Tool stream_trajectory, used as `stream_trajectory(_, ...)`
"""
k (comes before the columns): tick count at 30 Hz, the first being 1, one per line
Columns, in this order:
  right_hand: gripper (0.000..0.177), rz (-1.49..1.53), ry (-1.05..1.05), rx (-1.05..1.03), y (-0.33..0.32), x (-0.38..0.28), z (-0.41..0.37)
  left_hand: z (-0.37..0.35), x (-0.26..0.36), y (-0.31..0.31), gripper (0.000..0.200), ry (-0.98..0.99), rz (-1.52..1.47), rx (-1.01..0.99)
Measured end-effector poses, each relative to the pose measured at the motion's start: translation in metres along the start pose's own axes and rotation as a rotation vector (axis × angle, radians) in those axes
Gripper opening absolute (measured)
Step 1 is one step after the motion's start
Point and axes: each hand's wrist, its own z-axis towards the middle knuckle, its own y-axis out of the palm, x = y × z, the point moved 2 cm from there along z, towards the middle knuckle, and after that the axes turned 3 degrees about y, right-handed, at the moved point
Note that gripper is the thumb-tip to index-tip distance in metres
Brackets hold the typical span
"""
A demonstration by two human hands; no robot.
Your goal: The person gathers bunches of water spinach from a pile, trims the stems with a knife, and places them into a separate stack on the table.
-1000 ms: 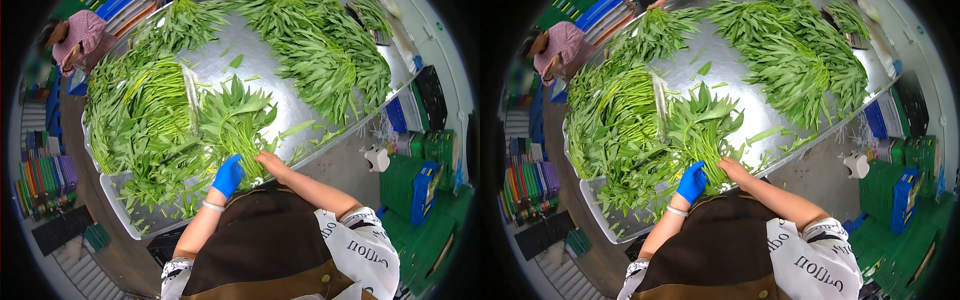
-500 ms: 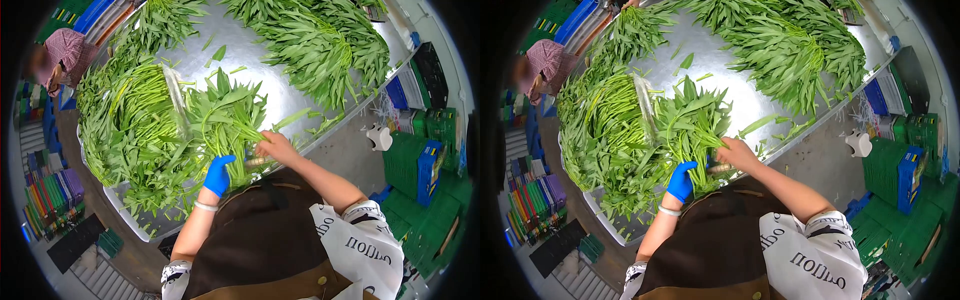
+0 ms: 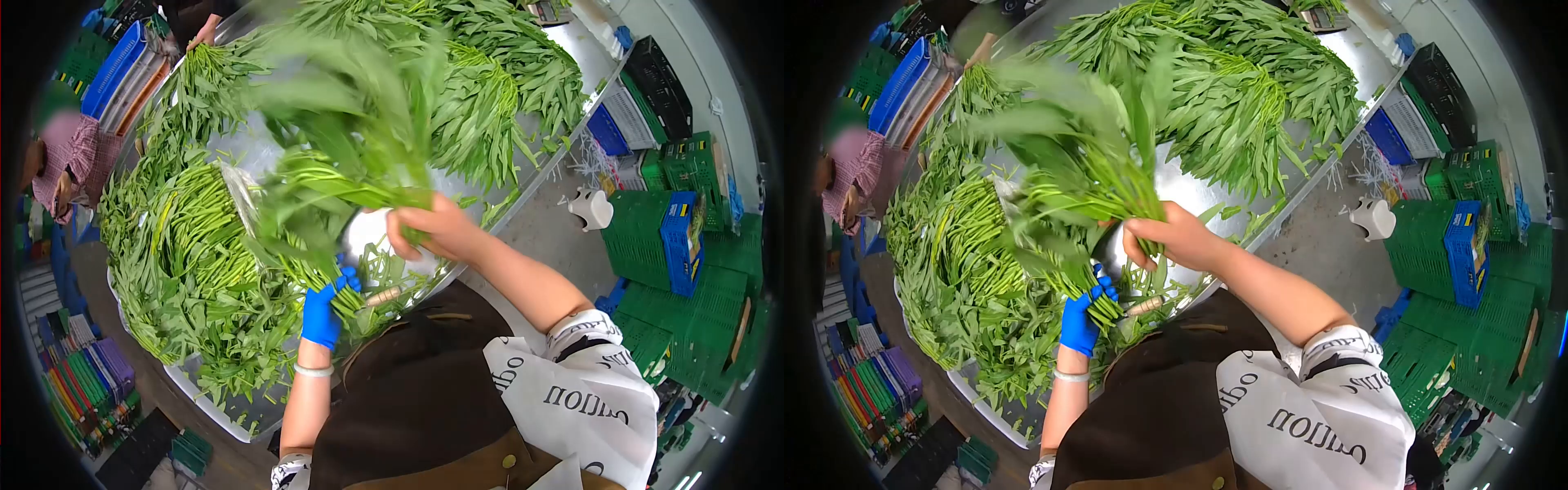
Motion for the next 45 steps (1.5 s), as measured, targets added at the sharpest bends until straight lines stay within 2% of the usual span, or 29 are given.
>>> stream_trajectory(2,0.030,-0.116,0.340,0.215,-0.035,0.051,0.021,0.008,0.004,0.007,0.052,-0.028,-0.199,-0.010)
stream_trajectory(5,0.032,0.054,0.111,0.181,-0.014,0.006,0.012,0.000,0.036,0.030,0.054,0.086,-0.163,0.061)
stream_trajectory(6,0.032,0.055,0.003,0.167,-0.005,-0.009,0.010,-0.002,0.043,0.030,0.054,0.151,-0.187,0.007)
stream_trajectory(7,0.033,0.059,-0.114,0.164,0.000,-0.017,0.008,-0.009,0.051,0.038,0.057,0.209,-0.139,0.117)
stream_trajectory(9,0.029,-0.084,-0.142,0.159,0.007,-0.016,0.006,-0.008,0.051,0.037,0.060,0.243,-0.165,-0.033)
stream_trajectory(11,0.028,-0.064,-0.039,0.137,0.014,0.008,0.008,-0.005,0.044,0.050,0.062,0.254,-0.163,-0.014)
stream_trajectory(12,0.030,-0.031,0.048,0.141,0.010,0.037,0.012,0.000,0.033,0.050,0.061,0.222,-0.163,-0.041)
stream_trajectory(13,0.029,-0.053,0.160,0.205,0.002,0.073,0.009,0.009,0.018,0.041,0.057,0.050,-0.255,-0.058)
stream_trajectory(15,0.029,-0.102,0.386,0.310,-0.006,0.134,0.008,0.026,-0.020,0.010,0.040,-0.122,-0.378,-0.058)
stream_trajectory(17,0.025,-0.071,0.521,0.148,-0.009,0.153,0.003,0.037,-0.057,-0.034,0.031,-0.256,-0.268,0.133)
stream_trajectory(18,0.023,-0.049,0.593,0.072,-0.008,0.161,-0.003,0.028,-0.055,-0.026,0.023,-0.211,-0.205,0.161)
stream_trajectory(21,0.015,-0.075,0.595,0.135,-0.006,0.150,0.000,0.020,-0.048,-0.024,0.022,-0.291,-0.270,0.144)
stream_trajectory(22,0.016,-0.115,0.615,0.150,-0.010,0.142,0.002,0.014,-0.039,-0.013,0.032,-0.253,-0.314,0.040)
stream_trajectory(25,0.023,-0.211,0.407,0.205,-0.018,0.132,0.006,0.001,-0.013,0.000,0.038,-0.210,-0.247,-0.009)
stream_trajectory(26,0.028,-0.246,0.474,0.162,-0.022,0.128,0.005,-0.003,-0.008,0.002,0.035,-0.195,-0.209,0.014)
stream_trajectory(29,0.026,-0.075,0.530,0.113,-0.027,0.141,0.005,0.005,-0.022,-0.016,0.031,-0.134,-0.047,0.082)
stream_trajectory(30,0.020,-0.074,0.500,0.084,-0.023,0.133,0.004,0.003,-0.018,-0.009,0.028,-0.100,0.009,0.115)
stream_trajectory(32,0.012,-0.080,0.432,0.025,-0.012,0.100,0.004,0.000,-0.002,-0.011,0.025,-0.045,-0.061,0.135)
stream_trajectory(34,0.012,0.116,0.235,0.035,-0.013,0.067,-0.004,-0.010,0.020,-0.007,0.024,0.053,-0.044,0.207)
stream_trajectory(36,0.015,0.267,0.047,0.028,-0.022,0.049,-0.008,-0.012,0.035,-0.010,0.021,0.170,-0.210,0.126)
stream_trajectory(39,0.016,-0.128,0.059,0.284,-0.026,0.046,0.001,-0.012,0.045,-0.002,0.017,0.286,-0.405,0.132)
stream_trajectory(40,0.019,0.038,0.033,0.313,-0.026,0.040,0.000,-0.011,0.048,0.001,0.018,0.334,-0.427,0.169)
stream_trajectory(42,0.020,0.258,-0.168,0.326,-0.022,0.030,-0.002,-0.015,0.060,0.020,0.020,0.437,-0.496,0.211)
stream_trajectory(43,0.020,0.370,-0.268,0.335,-0.020,0.027,-0.005,-0.011,0.061,0.006,0.022,0.456,-0.563,0.023)
stream_trajectory(45,0.019,0.224,-0.210,0.388,-0.017,0.025,-0.010,-0.009,0.067,0.008,0.019,0.430,-0.636,0.019)
